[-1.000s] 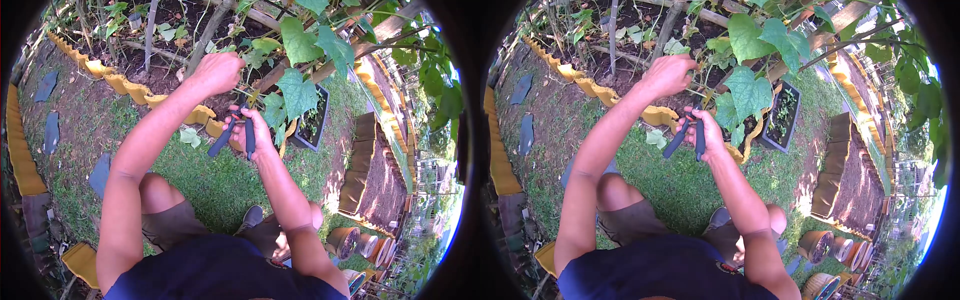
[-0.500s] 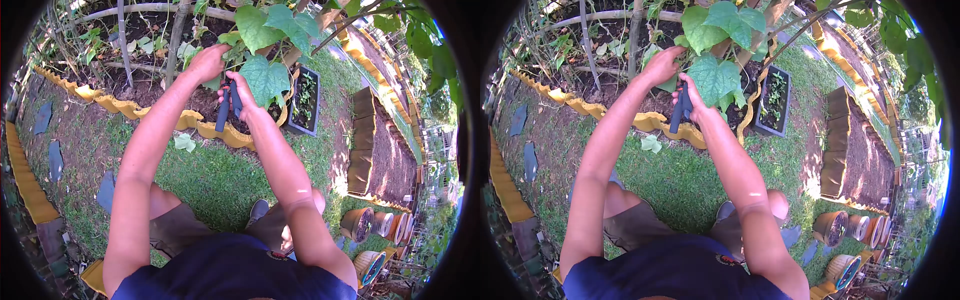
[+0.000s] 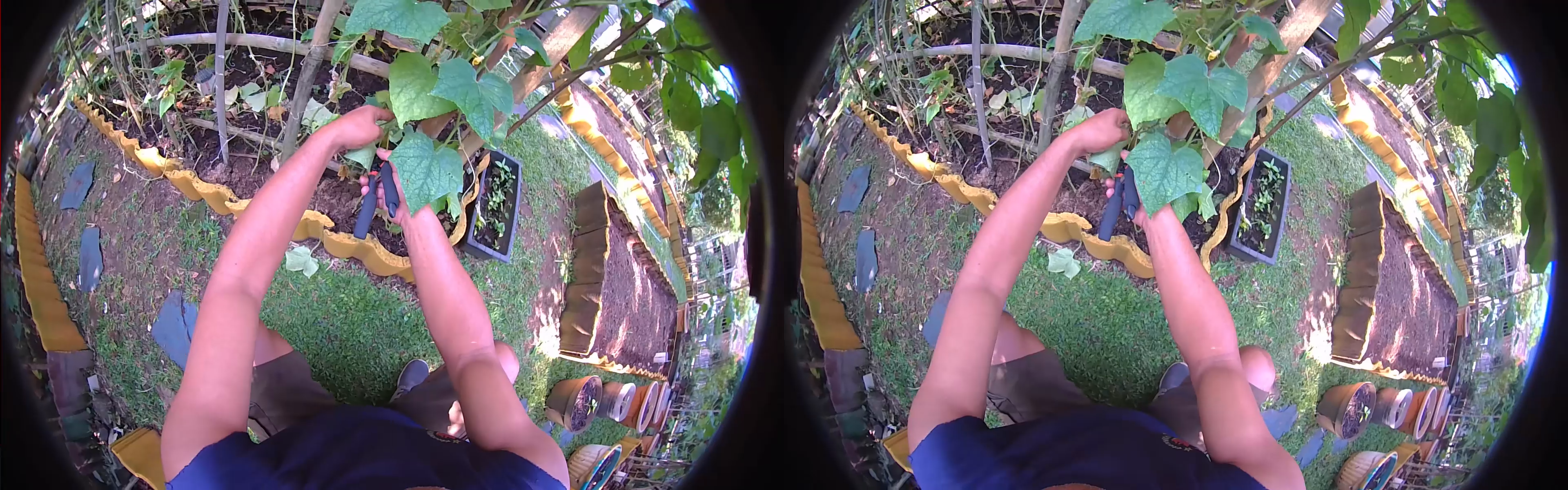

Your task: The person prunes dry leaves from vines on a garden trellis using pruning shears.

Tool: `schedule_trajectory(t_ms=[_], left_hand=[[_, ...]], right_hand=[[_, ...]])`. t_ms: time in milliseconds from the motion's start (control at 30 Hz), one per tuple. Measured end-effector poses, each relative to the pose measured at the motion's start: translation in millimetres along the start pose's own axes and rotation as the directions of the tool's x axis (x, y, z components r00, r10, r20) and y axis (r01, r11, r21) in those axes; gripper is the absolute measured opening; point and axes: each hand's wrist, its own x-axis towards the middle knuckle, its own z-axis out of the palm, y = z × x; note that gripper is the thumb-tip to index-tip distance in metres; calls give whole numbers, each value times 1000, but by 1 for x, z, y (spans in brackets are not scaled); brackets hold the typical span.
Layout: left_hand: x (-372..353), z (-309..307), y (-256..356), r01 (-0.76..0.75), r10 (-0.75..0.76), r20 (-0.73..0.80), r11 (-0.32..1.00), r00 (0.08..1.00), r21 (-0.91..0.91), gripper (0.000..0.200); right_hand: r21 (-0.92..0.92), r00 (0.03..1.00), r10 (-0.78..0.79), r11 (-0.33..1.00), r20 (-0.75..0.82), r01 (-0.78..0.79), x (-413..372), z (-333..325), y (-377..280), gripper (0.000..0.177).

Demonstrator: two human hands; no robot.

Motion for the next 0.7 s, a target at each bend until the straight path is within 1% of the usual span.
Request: schedule_trajectory(t_ms=[67, 100, 200, 233, 333, 433, 533, 633, 700], left_hand=[[11, 3, -17, -4, 10, 68, 997, 998, -77, 43], [16, 3, -24, -6, 19, 104, 993, 994, -115, 44], [6, -3, -15, -14, 16, 60, 1000, 998, -26, 51], [1, -7, -9, -1, -1, 82, 1000, 997, 20, 57], [-8, -10, -12, -51, 51, 66, 999, 996, -4, 60], [-14, -15, -12, -23, 23, 82, 1000, 996, 9, 60], [-15, -15, -16, 3, -2, 76, 1000, 997, -18, 61], [-17, -14, -18, 3, 2, 78, 998, 997, -62, 60], [-19, -15, -16, 32, -27, 86, 998, 996, -57, 60]], right_hand=[[-42, 1000, -1, 999, -25, 0, -1, 2, -2, 43], [-32, 998, 44, 999, -34, -45, -2, 2, -5, 42], [32, 999, -18, 999, -31, 19, -11, 6, -7, 40], [12, 1000, 2, 1000, -14, -1, -10, 4, -8, 39], [-9, 999, 41, 999, -16, -41, 0, 4, -8, 37], [2, 1000, 22, 1000, 15, -22, 1, 8, -11, 37], [26, 1000, -24, 999, 0, 24, 0, 13, -7, 39], [-12, 998, 48, 999, -28, -48, -1, 16, -10, 41], [-28, 998, 47, 998, -50, -48, 10, 11, -5, 42]])
